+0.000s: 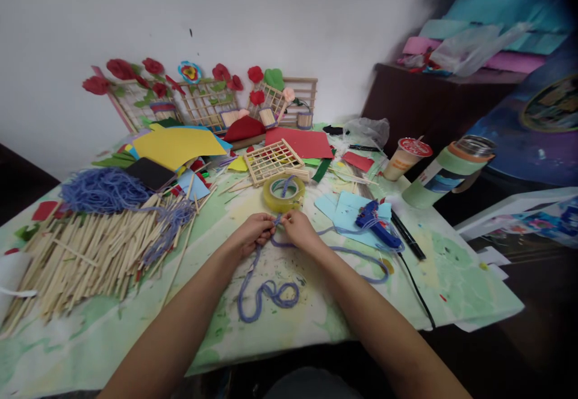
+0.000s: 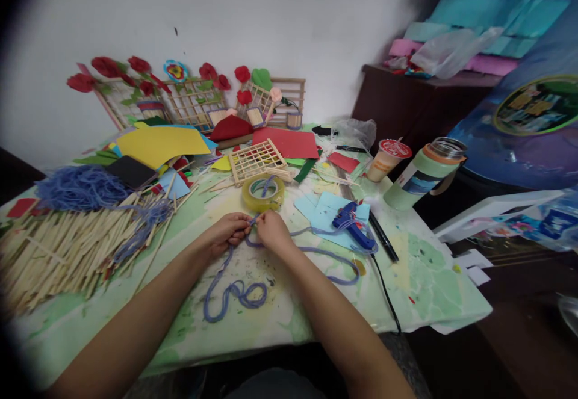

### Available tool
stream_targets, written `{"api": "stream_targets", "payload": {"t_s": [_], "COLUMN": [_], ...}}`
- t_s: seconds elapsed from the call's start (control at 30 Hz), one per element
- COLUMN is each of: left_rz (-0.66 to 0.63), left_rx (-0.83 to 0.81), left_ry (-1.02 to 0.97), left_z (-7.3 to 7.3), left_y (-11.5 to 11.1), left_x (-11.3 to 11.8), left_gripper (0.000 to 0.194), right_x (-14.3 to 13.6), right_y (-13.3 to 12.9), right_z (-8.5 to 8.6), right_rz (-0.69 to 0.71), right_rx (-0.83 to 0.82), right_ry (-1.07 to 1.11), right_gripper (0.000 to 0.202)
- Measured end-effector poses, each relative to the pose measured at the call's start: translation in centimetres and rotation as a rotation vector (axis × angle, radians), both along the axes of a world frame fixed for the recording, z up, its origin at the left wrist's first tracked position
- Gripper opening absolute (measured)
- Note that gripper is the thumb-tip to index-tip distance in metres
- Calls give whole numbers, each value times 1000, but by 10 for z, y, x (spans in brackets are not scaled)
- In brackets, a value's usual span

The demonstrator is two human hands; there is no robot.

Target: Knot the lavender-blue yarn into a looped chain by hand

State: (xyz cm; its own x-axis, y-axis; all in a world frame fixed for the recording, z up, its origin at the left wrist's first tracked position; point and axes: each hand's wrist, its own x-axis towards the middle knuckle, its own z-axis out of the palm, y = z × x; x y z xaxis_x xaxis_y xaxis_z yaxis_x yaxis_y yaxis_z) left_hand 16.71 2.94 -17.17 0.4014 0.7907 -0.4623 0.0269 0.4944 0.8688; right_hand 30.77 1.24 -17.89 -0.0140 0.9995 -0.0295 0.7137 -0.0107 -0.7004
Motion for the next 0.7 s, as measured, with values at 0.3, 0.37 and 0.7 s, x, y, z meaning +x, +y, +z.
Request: {"api": "stream_targets", "payload": {"t_s": [0.3, 0.37, 0.7], "left_rz": [-30, -17, -273], "left_rx": [384, 612, 798], "left_ry": [447, 626, 559], "left_z": [3, 11, 34], "left_y": [0, -3, -69], "left_x": [-2, -5, 30], "left_gripper": [4, 7, 16], "right_x": [-1, -1, 3], "right_y": [7, 6, 3], "right_z": [-4, -6, -2], "right_rz": [61, 28, 26], "right_rx": [-146, -127, -257], "right_ry": [-19, -10, 393], "right_gripper": [27, 26, 21]}}
